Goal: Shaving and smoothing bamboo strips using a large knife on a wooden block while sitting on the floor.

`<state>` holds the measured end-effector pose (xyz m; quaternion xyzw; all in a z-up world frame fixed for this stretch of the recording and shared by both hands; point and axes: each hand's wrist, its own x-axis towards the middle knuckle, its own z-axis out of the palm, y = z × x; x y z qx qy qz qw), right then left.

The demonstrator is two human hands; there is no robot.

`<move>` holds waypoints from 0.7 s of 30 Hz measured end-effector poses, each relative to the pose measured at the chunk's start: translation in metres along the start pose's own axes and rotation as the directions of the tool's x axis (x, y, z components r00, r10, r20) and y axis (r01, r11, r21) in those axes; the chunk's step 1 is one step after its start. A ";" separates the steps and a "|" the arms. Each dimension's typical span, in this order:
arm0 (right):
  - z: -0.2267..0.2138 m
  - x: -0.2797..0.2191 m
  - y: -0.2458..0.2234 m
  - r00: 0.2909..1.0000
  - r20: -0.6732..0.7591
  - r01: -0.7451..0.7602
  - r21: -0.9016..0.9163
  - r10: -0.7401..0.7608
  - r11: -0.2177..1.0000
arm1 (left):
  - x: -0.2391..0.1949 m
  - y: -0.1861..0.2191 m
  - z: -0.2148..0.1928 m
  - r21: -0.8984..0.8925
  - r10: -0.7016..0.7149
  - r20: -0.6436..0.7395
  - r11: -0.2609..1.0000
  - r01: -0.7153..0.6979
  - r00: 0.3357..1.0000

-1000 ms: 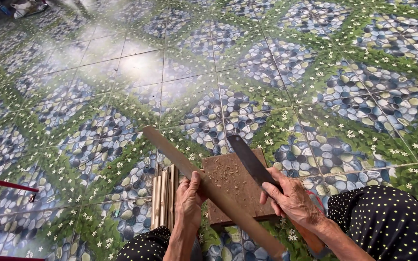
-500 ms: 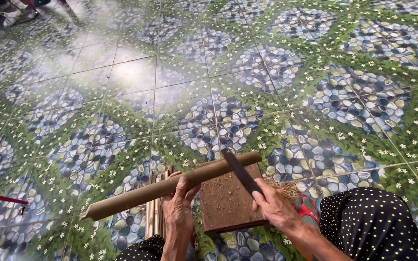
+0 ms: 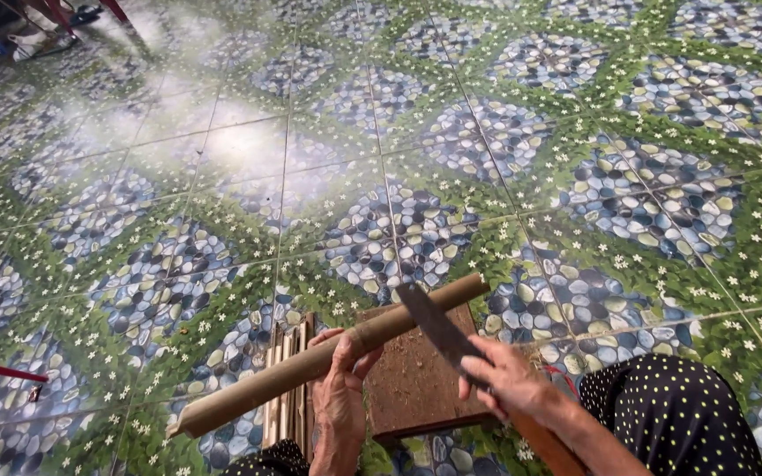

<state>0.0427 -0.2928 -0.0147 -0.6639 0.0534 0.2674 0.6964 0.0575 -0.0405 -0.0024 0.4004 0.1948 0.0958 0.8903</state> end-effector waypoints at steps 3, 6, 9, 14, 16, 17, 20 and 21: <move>-0.019 0.030 0.046 0.913 -0.315 0.076 -0.496 -0.261 0.865 | -0.003 0.003 0.004 0.020 0.031 0.012 0.999 -0.031 0.999; 0.008 -0.010 -0.008 0.997 -0.008 0.075 -0.086 -0.076 0.993 | -0.005 0.005 0.003 0.010 0.045 -0.016 0.999 -0.045 0.999; -0.005 0.010 0.017 0.951 -0.275 -0.013 -0.492 -0.142 0.870 | -0.009 0.005 0.008 0.004 0.056 -0.039 0.998 -0.056 0.998; -0.002 -0.002 -0.002 0.985 -0.155 0.036 -0.269 -0.080 0.962 | -0.008 0.004 0.004 0.000 0.084 -0.022 0.996 -0.084 0.996; -0.009 0.002 -0.001 0.956 -0.276 -0.016 -0.401 -0.104 0.916 | -0.007 0.003 0.005 -0.010 0.093 -0.004 0.996 -0.093 0.996; -0.013 0.003 0.002 0.993 -0.084 0.058 -0.223 -0.078 0.973 | -0.006 0.003 0.006 -0.007 0.084 -0.009 0.996 -0.084 0.996; -0.022 0.014 0.025 0.989 -0.062 0.113 -0.273 -0.135 0.955 | -0.008 0.002 0.003 -0.001 0.069 -0.005 0.998 -0.069 0.998; -0.028 0.021 0.033 0.948 -0.217 0.092 -0.510 -0.231 0.856 | -0.007 0.000 0.005 -0.006 0.070 0.011 0.998 -0.069 0.998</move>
